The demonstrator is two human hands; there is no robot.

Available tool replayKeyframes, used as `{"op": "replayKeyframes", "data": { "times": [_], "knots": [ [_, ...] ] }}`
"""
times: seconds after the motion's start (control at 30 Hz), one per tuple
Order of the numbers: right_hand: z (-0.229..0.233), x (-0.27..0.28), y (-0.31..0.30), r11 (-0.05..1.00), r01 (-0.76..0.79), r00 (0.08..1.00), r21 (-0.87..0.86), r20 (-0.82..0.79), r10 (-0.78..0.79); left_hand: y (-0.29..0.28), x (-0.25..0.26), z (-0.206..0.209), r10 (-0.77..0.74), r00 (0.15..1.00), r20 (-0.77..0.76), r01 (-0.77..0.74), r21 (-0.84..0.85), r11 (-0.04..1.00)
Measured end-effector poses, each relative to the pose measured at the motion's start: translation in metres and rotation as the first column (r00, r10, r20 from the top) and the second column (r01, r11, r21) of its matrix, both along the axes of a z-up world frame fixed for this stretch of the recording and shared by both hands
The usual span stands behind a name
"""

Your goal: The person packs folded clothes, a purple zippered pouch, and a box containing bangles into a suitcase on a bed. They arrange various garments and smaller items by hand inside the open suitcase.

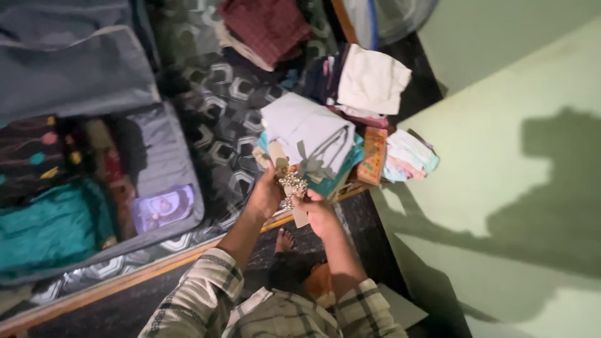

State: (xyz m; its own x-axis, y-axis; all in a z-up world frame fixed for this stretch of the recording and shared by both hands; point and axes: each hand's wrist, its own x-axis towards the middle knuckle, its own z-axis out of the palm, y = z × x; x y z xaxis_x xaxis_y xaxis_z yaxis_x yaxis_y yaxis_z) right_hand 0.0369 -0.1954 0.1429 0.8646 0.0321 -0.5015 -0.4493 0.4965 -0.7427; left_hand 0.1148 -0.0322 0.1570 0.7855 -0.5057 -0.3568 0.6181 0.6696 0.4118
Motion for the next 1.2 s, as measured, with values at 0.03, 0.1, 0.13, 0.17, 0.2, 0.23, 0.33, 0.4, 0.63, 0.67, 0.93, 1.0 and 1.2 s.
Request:
{"op": "replayKeyframes", "data": {
  "times": [0.03,0.1,0.13,0.17,0.2,0.23,0.33,0.4,0.63,0.67,0.93,1.0,1.2],
  "knots": [
    [0.003,0.004,0.011,0.999,-0.037,0.999,0.01,0.006,0.037,0.011,-0.001,0.001,0.033,0.999,0.002,-0.033,-0.043,0.999],
    [0.011,0.008,0.034,0.996,-0.084,0.996,0.022,0.008,0.084,0.028,-0.006,0.001,0.077,0.997,-0.017,-0.077,-0.028,0.997],
    [0.014,0.01,0.044,0.995,-0.093,0.996,0.025,0.003,0.093,0.036,-0.009,-0.001,0.098,0.995,-0.027,-0.098,-0.021,0.995],
    [0.017,0.011,0.053,0.995,-0.099,0.995,0.028,-0.006,0.099,0.043,-0.011,-0.002,0.124,0.991,-0.049,-0.125,-0.021,0.992],
    [0.02,0.012,0.062,0.993,-0.113,0.993,0.032,-0.009,0.114,0.05,-0.014,-0.004,0.15,0.986,-0.07,-0.152,-0.022,0.988],
    [0.021,0.012,0.068,0.992,-0.124,0.992,0.033,-0.012,0.124,0.056,-0.016,-0.005,0.171,0.981,-0.091,-0.174,-0.024,0.984],
    [0.019,0.012,0.086,0.989,-0.147,0.988,0.017,-0.048,0.147,0.078,-0.025,-0.004,0.149,0.987,-0.064,-0.151,-0.032,0.988],
    [0.012,0.011,0.091,0.986,-0.162,0.985,0.028,-0.053,0.163,0.084,-0.029,-0.002,0.194,0.976,-0.096,-0.198,-0.032,0.98],
    [-0.026,-0.001,0.115,0.957,-0.275,0.961,-0.096,-0.055,0.271,0.127,-0.05,-0.029,0.368,0.916,-0.162,-0.401,-0.303,0.865],
    [-0.03,-0.003,0.119,0.946,-0.294,0.956,-0.138,-0.058,0.289,0.133,-0.052,-0.035,0.413,0.892,-0.184,-0.449,-0.25,0.858],
    [-0.045,-0.001,0.158,0.852,-0.478,0.878,-0.214,-0.096,0.468,0.177,-0.067,-0.056,0.574,0.779,-0.253,-0.616,-0.136,0.776],
    [-0.042,0.005,0.172,0.843,-0.5,0.866,-0.2,-0.088,0.492,0.189,-0.071,-0.061,0.586,0.769,-0.255,-0.63,-0.147,0.763],
    [-0.06,0.038,0.226,0.799,-0.571,0.818,-0.189,-0.047,0.574,0.223,-0.076,-0.085,0.651,0.721,-0.236,-0.688,-0.14,0.712]
  ]
}}
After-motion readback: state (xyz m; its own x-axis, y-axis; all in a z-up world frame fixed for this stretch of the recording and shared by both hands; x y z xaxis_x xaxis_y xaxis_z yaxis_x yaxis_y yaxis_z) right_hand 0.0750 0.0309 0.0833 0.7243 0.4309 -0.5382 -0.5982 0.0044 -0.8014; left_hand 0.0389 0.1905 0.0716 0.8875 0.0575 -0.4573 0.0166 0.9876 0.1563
